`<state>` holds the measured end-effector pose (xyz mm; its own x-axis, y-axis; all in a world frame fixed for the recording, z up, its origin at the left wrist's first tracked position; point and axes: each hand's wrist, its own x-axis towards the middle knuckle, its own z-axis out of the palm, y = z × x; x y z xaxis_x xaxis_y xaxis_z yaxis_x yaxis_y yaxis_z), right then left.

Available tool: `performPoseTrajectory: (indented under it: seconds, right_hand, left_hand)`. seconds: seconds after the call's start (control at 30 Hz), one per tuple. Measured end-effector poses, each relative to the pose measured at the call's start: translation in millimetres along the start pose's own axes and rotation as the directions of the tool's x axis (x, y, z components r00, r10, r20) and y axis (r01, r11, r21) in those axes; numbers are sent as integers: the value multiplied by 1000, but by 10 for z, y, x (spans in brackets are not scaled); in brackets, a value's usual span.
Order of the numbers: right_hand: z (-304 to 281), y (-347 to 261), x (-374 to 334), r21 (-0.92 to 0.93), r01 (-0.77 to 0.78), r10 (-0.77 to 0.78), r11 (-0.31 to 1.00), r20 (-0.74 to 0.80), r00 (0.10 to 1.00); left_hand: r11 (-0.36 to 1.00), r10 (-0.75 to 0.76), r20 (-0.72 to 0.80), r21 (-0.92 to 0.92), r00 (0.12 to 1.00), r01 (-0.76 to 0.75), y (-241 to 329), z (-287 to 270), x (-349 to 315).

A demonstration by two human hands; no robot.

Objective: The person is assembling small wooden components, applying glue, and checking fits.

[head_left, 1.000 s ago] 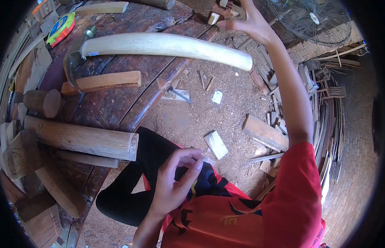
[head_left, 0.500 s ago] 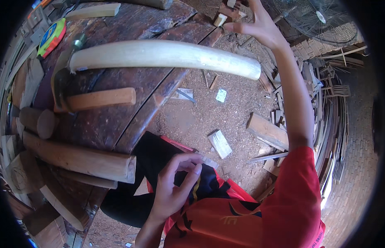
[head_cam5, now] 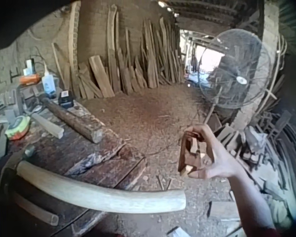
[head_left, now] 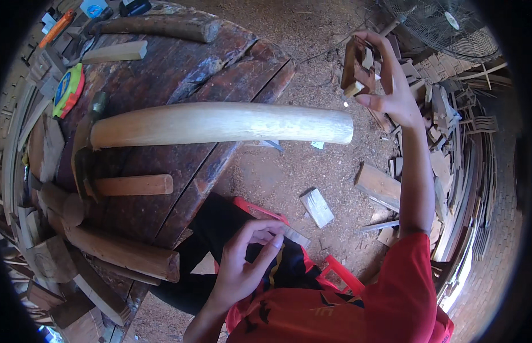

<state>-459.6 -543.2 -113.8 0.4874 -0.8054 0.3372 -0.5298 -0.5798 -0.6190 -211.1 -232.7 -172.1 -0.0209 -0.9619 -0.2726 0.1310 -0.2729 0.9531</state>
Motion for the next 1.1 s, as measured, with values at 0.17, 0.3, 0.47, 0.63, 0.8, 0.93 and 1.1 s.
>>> performPoseTrajectory:
  seconds: [0.17, 0.3, 0.47, 0.63, 0.8, 0.93, 1.1]
  right_hand:
    - [54, -31, 11, -114, 90, -89, 989, 6, 996]
    - [73, -120, -1, -104, 72, -72, 992, 0, 997]
    - [36, -206, -53, -258, 97, -107, 961, -27, 994]
    - [-11, -230, -188, -266, 100, -123, 959, -72, 990]
    - [-111, -273, -344, -451, 94, -127, 888, -43, 991]
    - [-114, -344, -465, -469, 46, -95, 882, -82, 992]
    - [-112, -420, -576, -513, 63, -105, 856, -53, 993]
  left_hand:
    - [998, 49, 40, 41, 998, -51, 24, 64, -37]
    - [997, 63, 3, 49, 998, -63, 19, 83, -144]
    - [997, 56, 8, 50, 998, -56, -21, 98, -268]
    - [998, 52, 46, 28, 998, -53, -71, 110, -363]
    - [993, 114, 12, 40, 993, -114, -103, 52, -455]
    - [993, 113, 23, 29, 993, -114, -116, 8, -522]
    - [978, 207, -57, 15, 977, -206, -152, -19, -545]
